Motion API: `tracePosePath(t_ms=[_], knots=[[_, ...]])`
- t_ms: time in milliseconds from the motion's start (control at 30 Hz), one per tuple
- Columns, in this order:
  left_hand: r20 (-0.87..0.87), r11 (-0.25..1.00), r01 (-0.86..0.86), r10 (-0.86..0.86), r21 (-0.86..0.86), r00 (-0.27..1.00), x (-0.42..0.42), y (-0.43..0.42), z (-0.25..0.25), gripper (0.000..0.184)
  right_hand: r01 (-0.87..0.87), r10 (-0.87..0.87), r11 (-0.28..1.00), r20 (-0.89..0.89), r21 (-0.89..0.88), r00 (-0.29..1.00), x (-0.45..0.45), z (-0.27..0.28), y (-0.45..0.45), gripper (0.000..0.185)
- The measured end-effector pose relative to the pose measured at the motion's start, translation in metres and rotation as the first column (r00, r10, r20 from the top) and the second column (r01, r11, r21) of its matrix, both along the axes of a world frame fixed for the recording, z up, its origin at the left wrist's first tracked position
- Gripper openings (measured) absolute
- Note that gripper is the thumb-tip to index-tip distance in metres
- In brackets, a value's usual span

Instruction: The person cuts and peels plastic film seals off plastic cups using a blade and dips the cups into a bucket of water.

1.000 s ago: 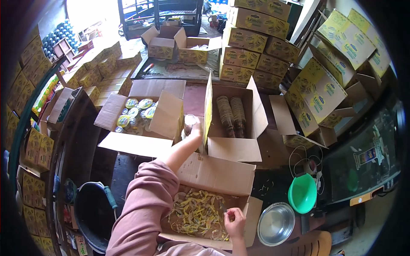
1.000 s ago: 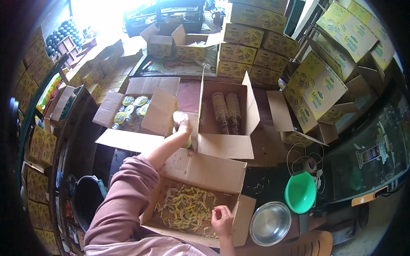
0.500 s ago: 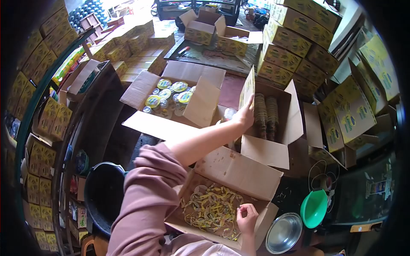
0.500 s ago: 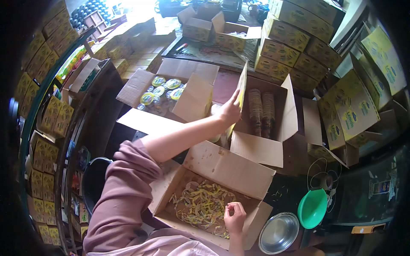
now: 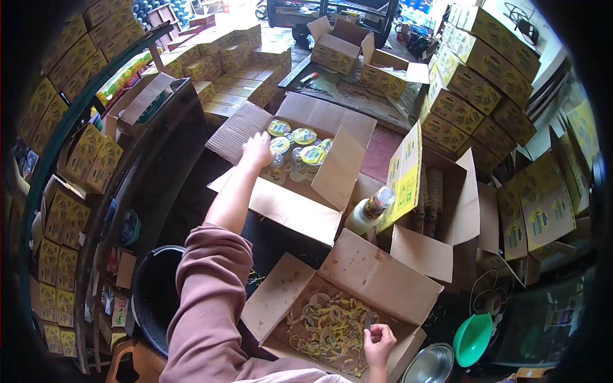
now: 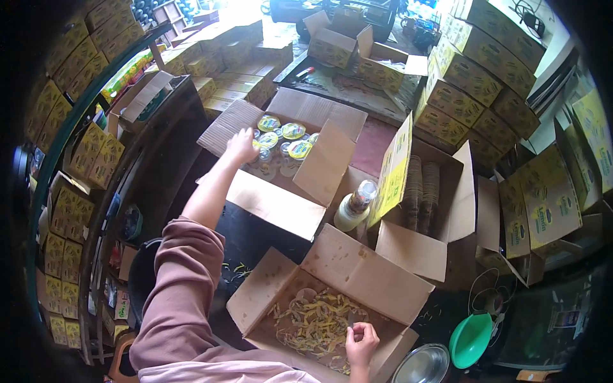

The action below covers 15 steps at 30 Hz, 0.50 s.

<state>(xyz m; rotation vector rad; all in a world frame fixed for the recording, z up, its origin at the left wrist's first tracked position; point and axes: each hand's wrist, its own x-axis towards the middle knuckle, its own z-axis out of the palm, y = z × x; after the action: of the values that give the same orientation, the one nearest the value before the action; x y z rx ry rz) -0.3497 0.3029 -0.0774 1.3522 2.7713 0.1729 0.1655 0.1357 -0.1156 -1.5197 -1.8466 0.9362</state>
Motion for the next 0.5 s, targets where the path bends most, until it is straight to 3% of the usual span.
tracePosePath(t_ms=[67,200,267,333,367,400,467,500], knots=[[0.026,0.996,0.067,-0.066,-0.05,0.997,0.002,-0.004,-0.031,0.066,0.009,-0.009,1.0,-0.01,0.016,1.0,0.001,-0.007,-0.002,0.015],[-0.02,0.983,0.15,-0.149,0.108,0.989,0.028,0.021,-0.068,0.077,0.013,-0.017,0.997,0.055,0.078,0.998,-0.005,-0.004,-0.001,0.016],[0.073,0.978,0.177,-0.186,0.108,0.98,0.041,0.041,-0.076,0.092,0.018,-0.024,0.997,0.086,0.072,0.996,-0.005,-0.001,0.001,0.016],[0.054,0.949,0.278,-0.289,0.145,0.956,0.056,0.054,-0.074,0.095,0.06,-0.042,0.991,0.14,-0.123,0.989,-0.01,0.019,0.001,0.027],[0.029,0.947,0.317,-0.319,0.055,0.947,0.059,0.063,-0.078,0.098,0.03,-0.022,0.998,0.138,-0.057,0.99,-0.01,0.018,0.002,0.023],[-0.012,0.944,0.322,-0.323,-0.072,0.946,0.063,0.071,-0.09,0.09,0.015,-0.016,1.0,0.141,0.006,0.99,-0.007,0.012,0.004,0.017],[-0.121,0.978,0.206,-0.201,0.027,0.972,0.067,0.087,-0.135,0.079,-0.019,0.002,0.993,0.15,0.115,0.989,0.001,-0.007,0.005,0.016],[-0.042,0.972,0.22,-0.217,0.088,0.975,0.069,0.086,-0.135,0.071,-0.003,-0.009,0.996,0.127,0.092,0.992,0.0,-0.008,0.005,0.015]])
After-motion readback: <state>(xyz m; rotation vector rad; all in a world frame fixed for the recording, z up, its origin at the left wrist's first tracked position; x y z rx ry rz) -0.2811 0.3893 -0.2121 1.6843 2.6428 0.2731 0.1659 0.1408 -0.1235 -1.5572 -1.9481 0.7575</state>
